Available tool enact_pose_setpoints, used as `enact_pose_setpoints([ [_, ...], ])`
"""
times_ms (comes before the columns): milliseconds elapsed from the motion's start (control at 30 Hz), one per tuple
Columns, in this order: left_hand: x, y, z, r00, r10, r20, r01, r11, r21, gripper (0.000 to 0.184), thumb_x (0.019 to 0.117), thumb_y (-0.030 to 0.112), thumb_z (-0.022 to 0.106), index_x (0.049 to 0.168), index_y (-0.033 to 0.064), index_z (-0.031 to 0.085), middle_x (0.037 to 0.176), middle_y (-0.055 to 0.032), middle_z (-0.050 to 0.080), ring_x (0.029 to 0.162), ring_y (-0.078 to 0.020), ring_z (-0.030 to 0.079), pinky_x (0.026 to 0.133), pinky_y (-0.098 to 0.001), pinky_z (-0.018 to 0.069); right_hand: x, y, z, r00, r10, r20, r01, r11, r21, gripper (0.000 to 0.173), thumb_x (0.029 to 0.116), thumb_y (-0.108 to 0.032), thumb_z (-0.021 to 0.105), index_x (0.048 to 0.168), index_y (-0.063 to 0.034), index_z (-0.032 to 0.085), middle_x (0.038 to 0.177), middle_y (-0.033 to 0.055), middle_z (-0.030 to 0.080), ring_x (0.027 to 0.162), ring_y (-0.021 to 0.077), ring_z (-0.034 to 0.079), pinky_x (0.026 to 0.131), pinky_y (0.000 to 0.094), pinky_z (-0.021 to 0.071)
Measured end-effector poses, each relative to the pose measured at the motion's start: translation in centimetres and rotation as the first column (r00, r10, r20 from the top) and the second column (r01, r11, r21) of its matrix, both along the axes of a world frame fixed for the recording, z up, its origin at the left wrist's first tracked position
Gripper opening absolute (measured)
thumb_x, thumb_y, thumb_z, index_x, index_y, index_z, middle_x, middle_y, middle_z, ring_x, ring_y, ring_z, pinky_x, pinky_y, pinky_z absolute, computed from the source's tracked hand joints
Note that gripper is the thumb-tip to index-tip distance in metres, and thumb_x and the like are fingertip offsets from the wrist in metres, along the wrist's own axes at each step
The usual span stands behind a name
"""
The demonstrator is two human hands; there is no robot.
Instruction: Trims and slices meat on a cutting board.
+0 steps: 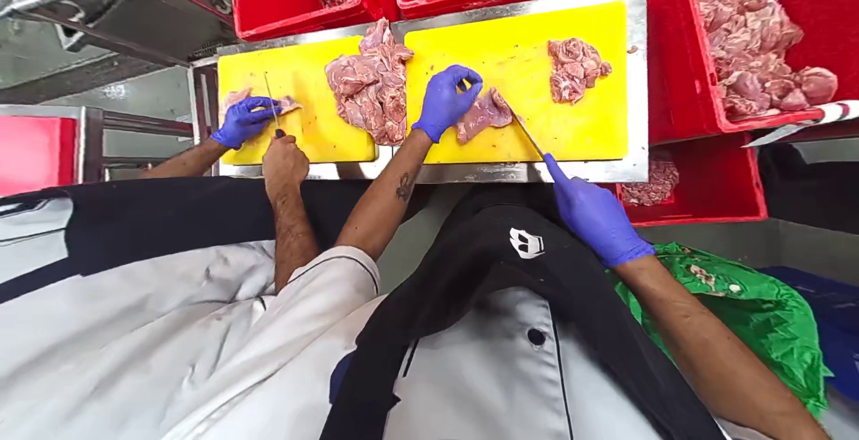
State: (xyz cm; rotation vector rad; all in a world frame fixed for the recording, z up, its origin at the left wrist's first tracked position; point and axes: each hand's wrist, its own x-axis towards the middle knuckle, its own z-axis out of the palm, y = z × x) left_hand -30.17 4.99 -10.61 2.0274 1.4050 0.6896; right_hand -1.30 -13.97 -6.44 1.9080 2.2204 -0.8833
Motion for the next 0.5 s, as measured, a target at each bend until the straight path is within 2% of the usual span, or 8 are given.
enact_pose_setpoints([
  [33, 0.0, 0.7, 0.5, 1.0, -0.024, 0.011, 0.023, 1.0, 0.021, 0.021, 0.0979, 0.023, 0.064, 0.108, 0.008, 0.076, 0.107, -0.0072, 0.074, 0.094, -0.0161, 0.071, 0.087, -0.0363, 0.0588, 0.7, 0.5, -0.2, 0.998, -0.023, -0.052, 0.022, 1.0, -0.006, 0.053, 0.1096, -0.028, 0.034, 0.162, -0.0344, 0.029, 0.096, 0.0208, 0.07, 0.084, 0.0435, 0.069, 0.07, 0.0631, 0.0536],
  [100, 1.0, 2.4, 1.4, 0.977, -0.208, -0.038, 0.209, 0.977, 0.033, 0.026, 0.0968, 0.017, 0.064, 0.12, 0.0083, 0.073, 0.118, -0.0075, 0.073, 0.111, -0.0187, 0.069, 0.101, -0.0403, 0.0553, 2.6, 3.0, -0.9, 0.981, -0.131, -0.141, 0.136, 0.99, 0.023, 0.052, 0.1094, -0.031, 0.04, 0.161, -0.0354, 0.034, 0.099, 0.0226, 0.072, 0.087, 0.0439, 0.07, 0.076, 0.0667, 0.0528],
  [133, 1.7, 3.0, 1.8, 0.934, -0.342, -0.106, 0.346, 0.938, 0.016, 0.033, 0.0945, 0.016, 0.066, 0.127, 0.0108, 0.07, 0.123, -0.0064, 0.072, 0.12, -0.0207, 0.065, 0.108, -0.0442, 0.0506, 3.3, 4.0, -1.1, 0.967, -0.196, -0.161, 0.209, 0.976, 0.063, 0.052, 0.109, -0.029, 0.041, 0.16, -0.0336, 0.035, 0.098, 0.0235, 0.071, 0.086, 0.044, 0.069, 0.076, 0.0671, 0.0522],
  [200, 3.3, 3.4, 1.7, 0.751, -0.577, -0.322, 0.59, 0.805, -0.066, 0.044, 0.0894, 0.022, 0.076, 0.133, 0.0168, 0.068, 0.127, -0.007, 0.07, 0.13, -0.0288, 0.057, 0.114, -0.054, 0.0409, 4.3, 4.9, -0.2, 0.952, -0.248, -0.181, 0.277, 0.947, 0.164, 0.053, 0.1086, -0.026, 0.043, 0.161, -0.0306, 0.037, 0.094, 0.0237, 0.071, 0.082, 0.0435, 0.069, 0.073, 0.0664, 0.0526],
  [300, 4.7, 3.3, 1.6, 0.439, -0.697, -0.567, 0.745, 0.635, -0.204, 0.026, 0.0908, 0.03, 0.075, 0.114, 0.0176, 0.073, 0.107, -0.0096, 0.073, 0.119, -0.0365, 0.061, 0.114, -0.0649, 0.0337, 4.8, 5.1, 1.8, 0.953, -0.227, -0.199, 0.274, 0.928, 0.254, 0.054, 0.109, -0.027, 0.042, 0.162, -0.0305, 0.033, 0.087, 0.0208, 0.069, 0.072, 0.0392, 0.066, 0.066, 0.0629, 0.0518],
  [367, 4.7, 3.6, 2.7, 0.311, -0.742, -0.593, 0.757, 0.571, -0.318, 0.027, 0.0997, 0.036, 0.064, 0.104, 0.0117, 0.075, 0.097, -0.0123, 0.073, 0.105, -0.0362, 0.067, 0.108, -0.0649, 0.0381, 5.5, 5.2, 2.7, 0.949, -0.241, -0.203, 0.287, 0.928, 0.239, 0.053, 0.1089, -0.027, 0.043, 0.161, -0.031, 0.035, 0.088, 0.0215, 0.069, 0.074, 0.0406, 0.067, 0.067, 0.0644, 0.0515],
  [433, 4.2, 4.2, 4.2, 0.35, -0.798, -0.49, 0.729, 0.561, -0.393, 0.033, 0.104, 0.035, 0.059, 0.099, 0.0045, 0.071, 0.09, -0.0158, 0.071, 0.092, -0.0358, 0.07, 0.088, -0.0604, 0.0516, 6.0, 4.8, 3.5, 0.937, -0.243, -0.25, 0.308, 0.914, 0.265, 0.052, 0.1093, -0.03, 0.042, 0.161, -0.0302, 0.036, 0.091, 0.0187, 0.07, 0.075, 0.0357, 0.068, 0.069, 0.0608, 0.0538],
  [500, 3.2, 4.6, 5.6, 0.51, -0.794, -0.332, 0.692, 0.607, -0.39, 0.036, 0.104, 0.035, 0.059, 0.095, 0.0018, 0.07, 0.086, -0.0152, 0.069, 0.085, -0.0318, 0.068, 0.081, -0.0559, 0.054, 5.9, 4.3, 4.0, 0.924, -0.252, -0.288, 0.334, 0.897, 0.288, 0.052, 0.1092, -0.031, 0.042, 0.161, -0.0303, 0.035, 0.092, 0.0183, 0.07, 0.075, 0.0337, 0.068, 0.069, 0.0592, 0.0536],
])
